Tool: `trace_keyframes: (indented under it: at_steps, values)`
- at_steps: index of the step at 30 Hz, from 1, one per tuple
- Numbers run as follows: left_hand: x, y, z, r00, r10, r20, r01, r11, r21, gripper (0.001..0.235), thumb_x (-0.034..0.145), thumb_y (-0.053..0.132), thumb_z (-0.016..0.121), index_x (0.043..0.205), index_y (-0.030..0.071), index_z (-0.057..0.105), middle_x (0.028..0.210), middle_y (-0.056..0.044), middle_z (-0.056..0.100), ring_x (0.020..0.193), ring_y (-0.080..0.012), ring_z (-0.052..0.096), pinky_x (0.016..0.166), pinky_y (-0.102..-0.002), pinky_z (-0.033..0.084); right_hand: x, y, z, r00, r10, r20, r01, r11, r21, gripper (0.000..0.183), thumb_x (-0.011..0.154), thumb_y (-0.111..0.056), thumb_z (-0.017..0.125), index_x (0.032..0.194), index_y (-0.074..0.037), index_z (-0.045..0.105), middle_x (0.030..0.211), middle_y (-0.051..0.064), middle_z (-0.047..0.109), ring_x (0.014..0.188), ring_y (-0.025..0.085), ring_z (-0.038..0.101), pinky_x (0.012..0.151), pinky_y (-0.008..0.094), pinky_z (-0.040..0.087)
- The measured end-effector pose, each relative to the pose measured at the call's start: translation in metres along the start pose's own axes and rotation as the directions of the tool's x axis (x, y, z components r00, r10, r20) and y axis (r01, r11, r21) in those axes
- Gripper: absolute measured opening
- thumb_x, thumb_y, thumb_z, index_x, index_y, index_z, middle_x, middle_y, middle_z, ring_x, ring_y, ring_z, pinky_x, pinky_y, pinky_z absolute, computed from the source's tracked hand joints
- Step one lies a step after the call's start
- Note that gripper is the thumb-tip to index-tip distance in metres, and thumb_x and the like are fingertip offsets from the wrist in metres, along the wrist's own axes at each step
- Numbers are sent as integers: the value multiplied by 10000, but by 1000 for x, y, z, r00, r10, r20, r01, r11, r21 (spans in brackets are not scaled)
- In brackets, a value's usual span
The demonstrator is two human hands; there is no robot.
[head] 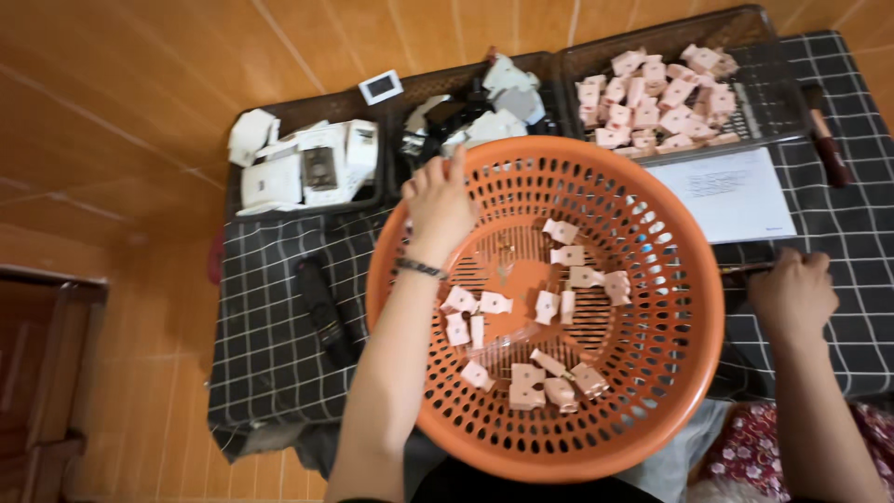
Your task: The person picks small pink plastic electrical components from an orange basket, inserts metal pins into them, and places the assembled units into a black tray. They occasionally use a pencil to mark a paper sheet on the table.
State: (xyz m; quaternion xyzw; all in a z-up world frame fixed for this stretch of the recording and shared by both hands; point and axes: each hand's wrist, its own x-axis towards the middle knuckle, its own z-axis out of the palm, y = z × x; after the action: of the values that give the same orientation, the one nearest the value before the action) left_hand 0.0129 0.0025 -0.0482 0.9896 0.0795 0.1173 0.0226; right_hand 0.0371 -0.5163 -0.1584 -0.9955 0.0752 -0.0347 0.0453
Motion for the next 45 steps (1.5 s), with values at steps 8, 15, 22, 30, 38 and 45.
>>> trace_keyframes:
  at_steps: [8,15,22,30,38,45]
  values:
    - [3,8,4,988,-69,135,64,997,43,829,933,247,558,1667,232,173,1489,-164,426,1243,-380,459,995,-520,377,15,-99,-123,803,-415,-428,508,852,126,507,1028,-171,785,1470,71,721,1396,286,590,839,398,657,834,508,523]
    - [4,12,17,984,-156,82,151,987,57,753,1036,191,516,1684,244,136,1324,-186,501,1222,-393,498,995,-521,358,-20,-310,-170,683,-730,18,672,639,374,286,842,-221,766,1126,-221,803,930,94,754,906,346,743,830,467,589]
    - [8,20,41,981,-174,-90,183,977,105,714,1048,160,450,1684,259,140,1255,-201,513,1159,-388,487,990,-535,342,-82,-367,-30,272,-805,527,745,523,414,493,743,-281,845,1170,-49,759,1092,222,770,898,417,756,765,544,579]
    - [-2,30,2,982,-187,-20,188,979,76,691,1033,173,502,1661,165,214,1309,-241,500,1202,-425,469,1007,-568,308,-85,-360,7,175,-770,614,922,348,173,552,663,-75,868,1192,-72,709,1072,163,759,924,372,769,733,521,625]
    - [2,32,-41,984,-77,-158,7,915,-403,552,1041,419,542,1473,81,475,1363,-181,518,1321,-378,463,1057,-538,379,-26,-317,-212,410,-911,-54,382,117,917,492,764,-27,842,1217,30,659,1055,177,704,890,259,745,716,390,649]
    - [-49,59,-116,744,-17,-668,-660,133,-739,427,1090,316,528,1422,59,606,1233,-133,697,1124,-229,665,917,-325,576,9,-286,-174,652,-586,-482,72,-584,808,589,687,91,830,1206,21,560,1199,250,675,1082,341,721,874,422,672]
